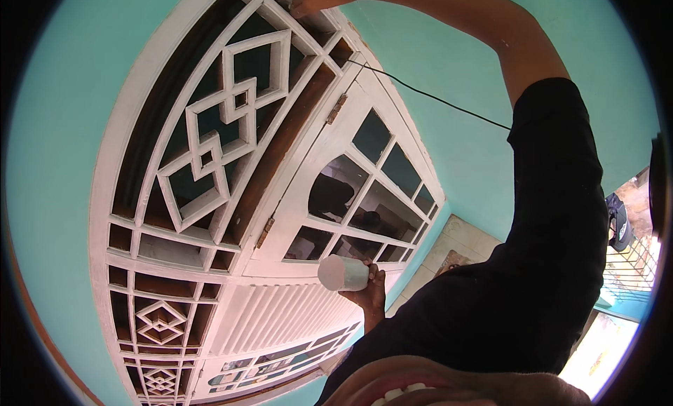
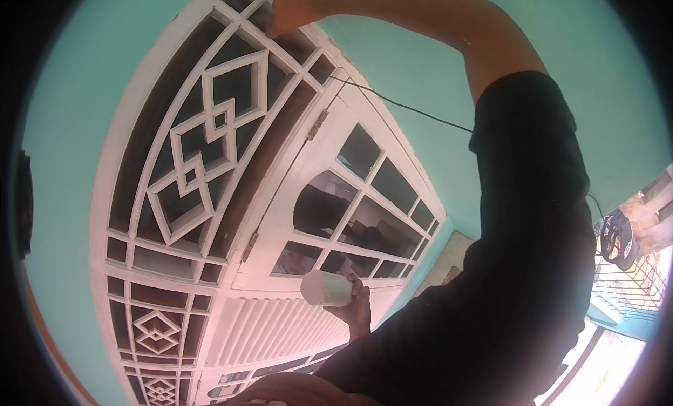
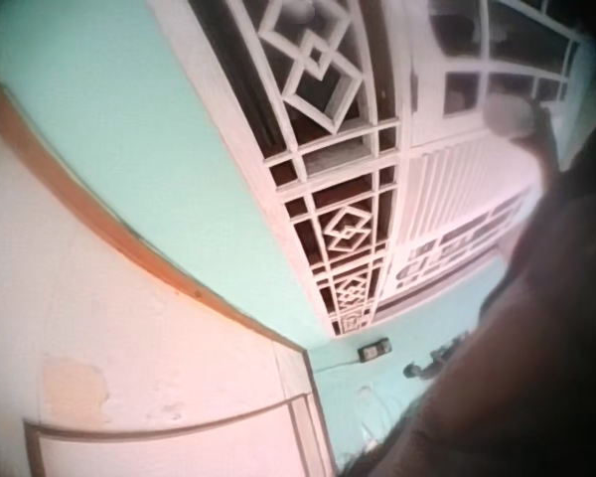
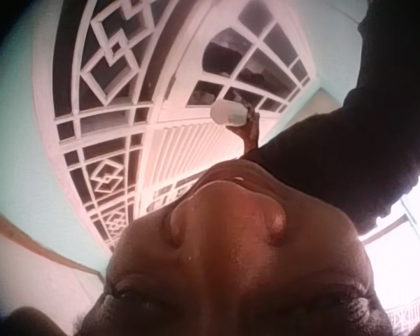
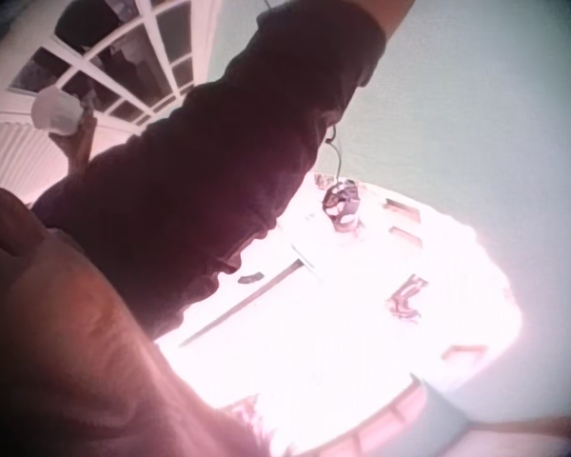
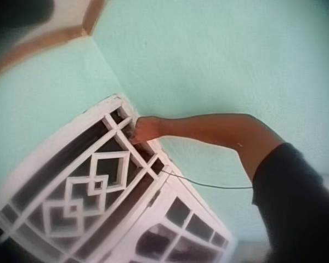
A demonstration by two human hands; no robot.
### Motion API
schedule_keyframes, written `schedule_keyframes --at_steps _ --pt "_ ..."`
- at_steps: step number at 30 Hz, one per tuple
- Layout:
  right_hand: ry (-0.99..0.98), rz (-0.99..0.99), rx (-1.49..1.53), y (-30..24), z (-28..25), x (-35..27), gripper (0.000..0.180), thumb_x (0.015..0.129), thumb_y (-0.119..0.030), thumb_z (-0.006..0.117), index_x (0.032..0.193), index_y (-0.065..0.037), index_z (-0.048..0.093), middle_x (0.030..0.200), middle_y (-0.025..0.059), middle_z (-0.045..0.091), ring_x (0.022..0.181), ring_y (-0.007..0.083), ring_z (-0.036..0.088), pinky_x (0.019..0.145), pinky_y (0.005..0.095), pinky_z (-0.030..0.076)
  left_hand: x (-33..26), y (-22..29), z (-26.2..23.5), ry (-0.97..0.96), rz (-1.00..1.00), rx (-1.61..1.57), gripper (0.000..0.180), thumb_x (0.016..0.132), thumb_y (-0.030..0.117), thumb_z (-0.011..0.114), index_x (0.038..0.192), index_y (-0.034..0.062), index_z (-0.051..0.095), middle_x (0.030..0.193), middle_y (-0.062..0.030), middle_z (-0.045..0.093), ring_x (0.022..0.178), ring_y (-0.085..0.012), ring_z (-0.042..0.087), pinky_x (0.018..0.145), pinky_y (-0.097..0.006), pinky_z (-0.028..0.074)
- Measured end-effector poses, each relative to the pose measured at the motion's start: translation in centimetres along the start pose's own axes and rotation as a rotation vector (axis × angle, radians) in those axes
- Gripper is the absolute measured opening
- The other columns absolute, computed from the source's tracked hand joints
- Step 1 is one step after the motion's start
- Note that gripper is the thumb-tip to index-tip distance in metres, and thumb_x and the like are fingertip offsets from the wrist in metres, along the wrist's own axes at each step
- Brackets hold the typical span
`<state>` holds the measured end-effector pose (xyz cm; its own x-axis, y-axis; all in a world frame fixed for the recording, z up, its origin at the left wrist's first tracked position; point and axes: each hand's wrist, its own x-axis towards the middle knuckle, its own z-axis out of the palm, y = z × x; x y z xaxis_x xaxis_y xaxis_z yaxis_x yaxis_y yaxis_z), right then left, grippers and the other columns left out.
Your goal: The person paints a white decorative wooden lattice above a door using a small brush and a container of white paint. They repeatedly dip the brush into the container and apply paint to the intricate geometric patterns of the lattice.
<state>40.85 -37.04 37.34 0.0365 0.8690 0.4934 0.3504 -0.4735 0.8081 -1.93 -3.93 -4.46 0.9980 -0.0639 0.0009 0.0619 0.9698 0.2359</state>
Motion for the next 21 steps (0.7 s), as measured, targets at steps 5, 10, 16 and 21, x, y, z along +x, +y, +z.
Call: schedule_keyframes --at_steps 5,10,16,21 --pt "-0.22 -0.26 0.216 -1.4 3.8 -0.3 0.006 0.083 -0.014 0.061 0.088 -0.013 0.064 0.072 0.0065 0.067 0.071 0.0271 0.068 0.058 0.0395 0.053 0.6 -0.2 -0.2 -0.033 0.028 -0.025 0.076 0.075 0.055 0.071 0.13 0.0071 0.051 0.11 -0.0147 0.049 0.083 -0.0229 0.047 0.074 -0.035 0.041" --pt "-0.061 0.049 0.277 -0.5 0.2 -0.3 0.005 0.082 -0.016 0.062 0.081 -0.012 0.065 0.074 0.0059 0.068 0.075 0.0279 0.069 0.058 0.0395 0.051 0.0 0.0 0.0 -0.013 0.012 -0.042 0.074 0.076 0.054 0.071 0.13 0.0069 0.051 0.11 -0.0154 0.05 0.083 -0.0229 0.047 0.075 -0.035 0.041" --pt "-0.246 0.221 0.557 -0.9 -0.1 0.2 0.008 0.081 -0.012 0.062 0.085 -0.008 0.068 0.08 0.013 0.069 0.078 0.0336 0.069 0.066 0.0435 0.054 0.3 -0.5 0.4 -0.034 0.02 -0.016 0.074 0.076 0.052 0.071 0.131 0.0074 0.051 0.111 -0.0151 0.049 0.083 -0.023 0.047 0.074 -0.035 0.04" --pt "-0.223 -0.176 0.163 -0.4 2.9 0.2 0.011 0.082 -0.023 0.059 0.08 -0.016 0.067 0.072 0.0092 0.067 0.062 0.0311 0.064 0.053 0.0453 0.049 0.1 -0.2 0.4 0.0 0.024 -0.025 0.078 0.074 0.054 0.071 0.133 0.0068 0.05 0.112 -0.0156 0.05 0.082 -0.0228 0.047 0.072 -0.035 0.04"
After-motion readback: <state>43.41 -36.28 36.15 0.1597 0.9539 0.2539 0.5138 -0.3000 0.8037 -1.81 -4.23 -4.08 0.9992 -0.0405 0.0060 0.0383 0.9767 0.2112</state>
